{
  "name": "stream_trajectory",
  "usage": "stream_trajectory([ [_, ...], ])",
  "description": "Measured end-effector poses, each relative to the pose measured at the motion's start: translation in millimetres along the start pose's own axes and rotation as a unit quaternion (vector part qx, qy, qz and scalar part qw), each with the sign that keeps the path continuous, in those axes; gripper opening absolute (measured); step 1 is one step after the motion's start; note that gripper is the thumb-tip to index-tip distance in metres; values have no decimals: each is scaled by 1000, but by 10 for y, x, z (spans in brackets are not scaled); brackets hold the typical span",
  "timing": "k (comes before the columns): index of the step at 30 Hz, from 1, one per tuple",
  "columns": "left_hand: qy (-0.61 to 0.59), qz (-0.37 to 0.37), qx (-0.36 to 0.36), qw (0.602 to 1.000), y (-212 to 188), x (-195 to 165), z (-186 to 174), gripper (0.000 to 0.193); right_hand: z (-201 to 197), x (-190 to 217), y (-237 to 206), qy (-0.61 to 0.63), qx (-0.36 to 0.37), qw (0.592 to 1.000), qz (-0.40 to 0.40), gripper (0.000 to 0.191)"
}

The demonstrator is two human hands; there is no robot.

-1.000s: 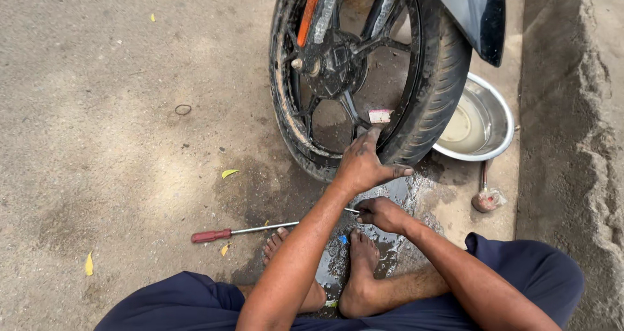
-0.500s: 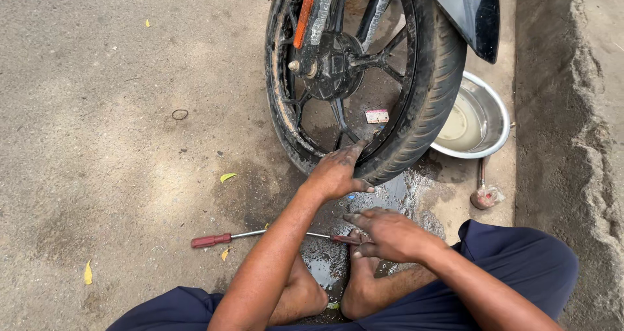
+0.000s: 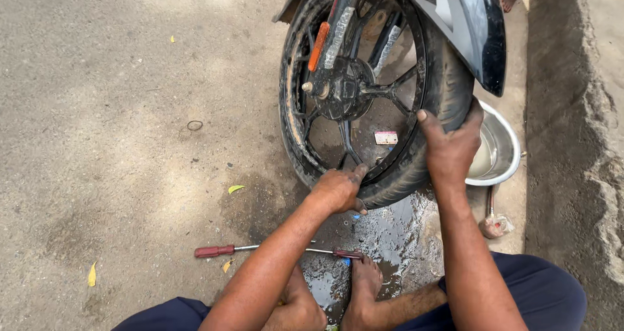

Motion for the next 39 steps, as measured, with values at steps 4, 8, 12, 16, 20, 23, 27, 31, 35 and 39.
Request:
stream_trajectory([
  [4, 104, -46, 20, 993, 84, 464, 178, 119, 236, -397, -755, 68, -71, 993, -60, 99],
  [8, 128, -76, 36, 988, 76, 689, 175, 116, 505, -823, -1139, 80, -71, 993, -40, 109],
  [12, 46, -115, 84, 989, -4, 608, 84, 113, 458, -743, -1058, 190, 2, 982, 15, 116],
  [16, -136, 5, -40, 990, 143, 126, -533, 68, 16, -207, -572, -35, -33, 998, -51, 111],
  [20, -389, 136, -242, 878, 685, -350, -1397, 82, 4, -26, 174, 1, 66, 998, -18, 98],
  [23, -568, 93, -125, 808, 1318, -579, -1328, 97, -17, 59, 287, 26, 24, 997, -68, 78],
  [27, -720, 159, 32, 675, 1588, -836, -948, 97, 18, -6, 22, 44, 1, 997, -57, 70],
  [31, -700, 194, 55, 685, 1503, -827, -867, 86, 34, 20, -196, 109, -9, 991, -79, 73],
  [35, -779, 176, 108, 592, 1570, -894, -1041, 67, -8, 127, -105, 51, -15, 996, -66, 78],
  [39, -840, 196, 132, 488, 1751, -997, -1231, 52, -96, 376, 135, -12, -4, 998, -63, 75],
])
Point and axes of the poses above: each hand's wrist, its own y-axis towards the middle knuckle, its own z-axis out of the palm, x = y × z, the point moved 7 cm from there along y, towards the middle knuckle, and after that the axes turned 13 degrees about -y, right-handed, at the moved point
